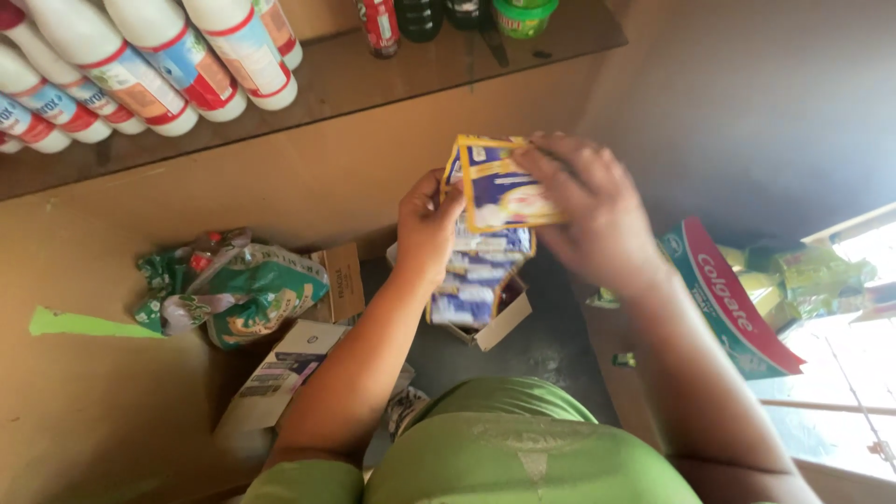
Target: The recorder is organizing and stocking various food items and sachets on a shelf in a small grocery store or pantry.
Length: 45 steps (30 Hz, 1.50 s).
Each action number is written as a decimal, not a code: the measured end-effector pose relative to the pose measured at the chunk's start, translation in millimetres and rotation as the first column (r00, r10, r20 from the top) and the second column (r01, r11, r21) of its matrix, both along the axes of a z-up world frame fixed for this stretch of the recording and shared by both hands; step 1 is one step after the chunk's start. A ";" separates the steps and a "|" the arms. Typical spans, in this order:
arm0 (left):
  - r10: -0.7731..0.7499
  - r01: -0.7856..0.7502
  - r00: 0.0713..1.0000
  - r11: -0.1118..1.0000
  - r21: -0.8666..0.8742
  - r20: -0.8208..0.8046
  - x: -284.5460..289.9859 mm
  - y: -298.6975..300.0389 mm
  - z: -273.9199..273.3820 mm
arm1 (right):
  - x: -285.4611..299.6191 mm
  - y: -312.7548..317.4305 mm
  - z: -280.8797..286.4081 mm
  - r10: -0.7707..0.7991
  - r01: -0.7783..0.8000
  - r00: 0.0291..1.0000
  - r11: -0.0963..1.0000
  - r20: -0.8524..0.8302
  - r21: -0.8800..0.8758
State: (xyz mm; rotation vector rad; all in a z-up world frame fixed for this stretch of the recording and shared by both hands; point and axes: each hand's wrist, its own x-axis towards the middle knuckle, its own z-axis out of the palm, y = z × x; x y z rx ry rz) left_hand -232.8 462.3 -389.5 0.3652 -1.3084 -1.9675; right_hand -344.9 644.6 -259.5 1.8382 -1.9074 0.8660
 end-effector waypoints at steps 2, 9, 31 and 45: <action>0.001 -0.003 0.999 0.999 -0.049 -0.036 -0.1 9.7 12.3 | 3.3 -8.0 -10.4 -0.013 0.012 0.999 1.000 -0.052 -0.017; -0.050 0.052 0.999 0.966 -0.255 0.016 13.5 11.6 17.1 | -16.3 -15.6 -40.8 0.026 -0.043 0.985 0.994 0.172 0.100; 0.314 -0.211 0.947 0.457 -0.864 -0.065 56.4 12.3 85.3 | 1.2 -30.2 17.5 0.045 -0.088 0.979 0.974 0.199 0.210; 0.149 0.012 0.976 0.684 -0.729 0.156 35.6 17.5 71.0 | -18.1 -17.0 5.1 0.091 -0.444 0.614 0.861 0.784 0.248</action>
